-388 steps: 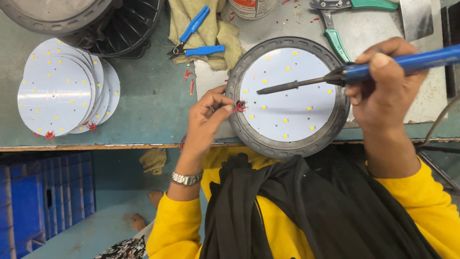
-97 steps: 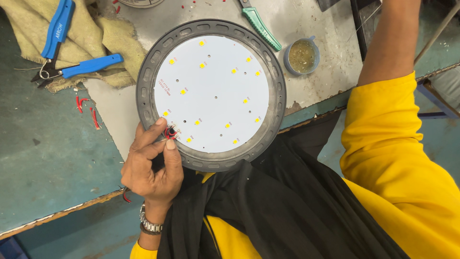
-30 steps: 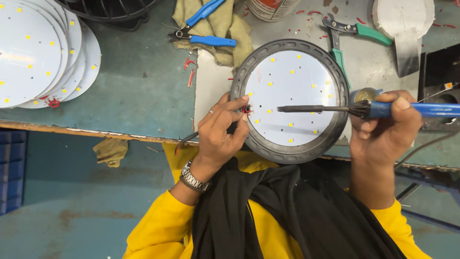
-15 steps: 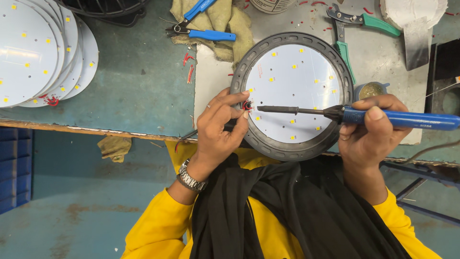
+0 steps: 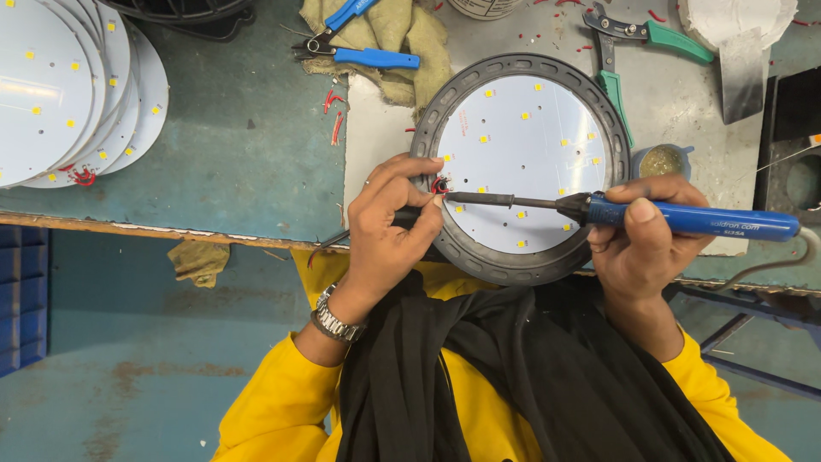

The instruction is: The person assembles a round LED light at a factory workbench. They strip and position wires on the fixture base, place a circular LED board onto the base, solder the wire connections with a soldering iron, apply flux paste, scoop white thermal paste from a bucket with a spatula, spread the paste over the base, and press the LED board into place.

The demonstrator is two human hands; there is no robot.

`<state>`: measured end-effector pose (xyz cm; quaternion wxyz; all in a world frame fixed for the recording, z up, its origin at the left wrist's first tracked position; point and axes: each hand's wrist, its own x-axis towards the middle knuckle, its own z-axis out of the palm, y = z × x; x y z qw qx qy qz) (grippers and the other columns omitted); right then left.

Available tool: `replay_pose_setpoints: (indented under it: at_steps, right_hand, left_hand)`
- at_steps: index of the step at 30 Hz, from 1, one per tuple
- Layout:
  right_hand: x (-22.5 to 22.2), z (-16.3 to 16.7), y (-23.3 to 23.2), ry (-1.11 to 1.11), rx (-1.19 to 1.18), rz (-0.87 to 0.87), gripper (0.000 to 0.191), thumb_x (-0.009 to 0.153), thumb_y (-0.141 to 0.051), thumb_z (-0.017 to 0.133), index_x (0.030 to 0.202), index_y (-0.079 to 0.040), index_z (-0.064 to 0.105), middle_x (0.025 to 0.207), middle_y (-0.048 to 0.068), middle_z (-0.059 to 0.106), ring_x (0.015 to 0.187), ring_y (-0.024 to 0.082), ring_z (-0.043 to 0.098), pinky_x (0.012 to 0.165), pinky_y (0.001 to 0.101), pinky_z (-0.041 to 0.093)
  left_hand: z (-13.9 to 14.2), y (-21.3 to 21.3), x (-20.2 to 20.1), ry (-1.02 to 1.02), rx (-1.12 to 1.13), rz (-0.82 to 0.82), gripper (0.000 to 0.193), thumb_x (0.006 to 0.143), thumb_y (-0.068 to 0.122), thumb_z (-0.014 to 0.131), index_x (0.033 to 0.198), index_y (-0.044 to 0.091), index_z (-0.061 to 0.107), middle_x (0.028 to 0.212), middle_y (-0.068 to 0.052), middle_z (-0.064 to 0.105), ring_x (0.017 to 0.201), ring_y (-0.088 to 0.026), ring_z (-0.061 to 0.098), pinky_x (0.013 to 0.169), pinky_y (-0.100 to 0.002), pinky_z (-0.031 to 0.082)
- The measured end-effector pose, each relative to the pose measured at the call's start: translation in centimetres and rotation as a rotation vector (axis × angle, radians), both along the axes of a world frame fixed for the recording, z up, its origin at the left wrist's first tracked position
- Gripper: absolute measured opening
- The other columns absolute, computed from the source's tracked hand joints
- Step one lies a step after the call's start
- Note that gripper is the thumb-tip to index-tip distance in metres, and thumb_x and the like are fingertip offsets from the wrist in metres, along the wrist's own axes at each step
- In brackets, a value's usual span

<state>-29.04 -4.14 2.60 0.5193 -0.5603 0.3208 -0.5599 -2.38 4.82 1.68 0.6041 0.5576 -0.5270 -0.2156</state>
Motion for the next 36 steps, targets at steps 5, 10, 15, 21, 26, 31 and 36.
replay_pose_setpoints:
  at_steps: [5, 10, 15, 21, 26, 31, 36]
  right_hand:
    - [0.0, 0.0, 0.2, 0.011, -0.017, -0.004, 0.027, 0.105, -0.018, 0.069, 0.102, 0.004, 0.056, 0.087, 0.016, 0.065, 0.053, 0.015, 0.058, 0.05, 0.0243, 0.05]
    - [-0.1, 0.0, 0.3, 0.034, -0.065, -0.005, 0.026, 0.104, -0.018, 0.07, 0.105, 0.003, 0.054, 0.089, 0.017, 0.065, 0.053, 0.015, 0.058, 0.049, 0.0245, 0.051]
    - [-0.6, 0.0, -0.3, -0.015, -0.065, 0.012, 0.026, 0.107, -0.017, 0.069, 0.103, 0.005, 0.056, 0.087, 0.018, 0.065, 0.051, 0.016, 0.057, 0.047, 0.0256, 0.05]
    - [-0.5, -0.2, -0.3, 0.008, -0.073, 0.004, 0.026, 0.106, -0.017, 0.069, 0.104, 0.004, 0.055, 0.088, 0.018, 0.065, 0.052, 0.016, 0.058, 0.048, 0.0254, 0.05]
    - [-0.4, 0.0, 0.0, 0.027, -0.035, 0.007, 0.027, 0.107, -0.018, 0.07, 0.102, 0.005, 0.056, 0.088, 0.017, 0.066, 0.053, 0.016, 0.058, 0.05, 0.0252, 0.05]
    - [-0.2, 0.7, -0.4, 0.064, -0.039, 0.032, 0.027, 0.101, -0.019, 0.072, 0.103, 0.003, 0.055, 0.087, 0.016, 0.067, 0.052, 0.015, 0.059, 0.047, 0.0246, 0.05]
    - [-0.4, 1.8, -0.3, 0.165, -0.039, 0.051, 0.029, 0.101, -0.018, 0.073, 0.096, 0.007, 0.058, 0.086, 0.017, 0.066, 0.052, 0.016, 0.059, 0.045, 0.0237, 0.048]
  left_hand:
    - [0.0, 0.0, -0.1, -0.002, 0.002, 0.01, 0.012, 0.086, -0.002, 0.071, 0.083, -0.001, 0.059, 0.123, -0.014, 0.072, 0.123, -0.032, 0.066, 0.104, -0.039, 0.053]
    - [-0.1, -0.1, -0.1, 0.002, 0.003, 0.013, 0.011, 0.085, -0.002, 0.07, 0.083, -0.001, 0.059, 0.123, -0.014, 0.072, 0.124, -0.032, 0.065, 0.105, -0.039, 0.052]
    - [-0.3, -0.1, -0.2, 0.0, 0.002, 0.013, 0.012, 0.085, -0.002, 0.071, 0.083, -0.001, 0.059, 0.122, -0.014, 0.072, 0.124, -0.032, 0.065, 0.106, -0.039, 0.051]
    - [-0.4, -0.1, -0.2, 0.002, -0.006, 0.015, 0.011, 0.085, -0.002, 0.071, 0.084, -0.001, 0.06, 0.122, -0.014, 0.072, 0.124, -0.031, 0.065, 0.106, -0.039, 0.052]
    - [-0.4, -0.2, -0.2, -0.006, 0.0, 0.022, 0.011, 0.084, -0.002, 0.071, 0.083, -0.001, 0.059, 0.122, -0.014, 0.072, 0.123, -0.031, 0.065, 0.105, -0.039, 0.052]
    - [-0.4, -0.2, -0.3, -0.008, -0.004, 0.031, 0.012, 0.084, -0.003, 0.071, 0.083, -0.001, 0.058, 0.121, -0.014, 0.072, 0.123, -0.031, 0.065, 0.105, -0.039, 0.052]
    - [-0.3, -0.2, -0.5, 0.013, -0.004, 0.028, 0.015, 0.085, -0.003, 0.071, 0.083, -0.001, 0.057, 0.121, -0.013, 0.073, 0.122, -0.03, 0.066, 0.105, -0.038, 0.053]
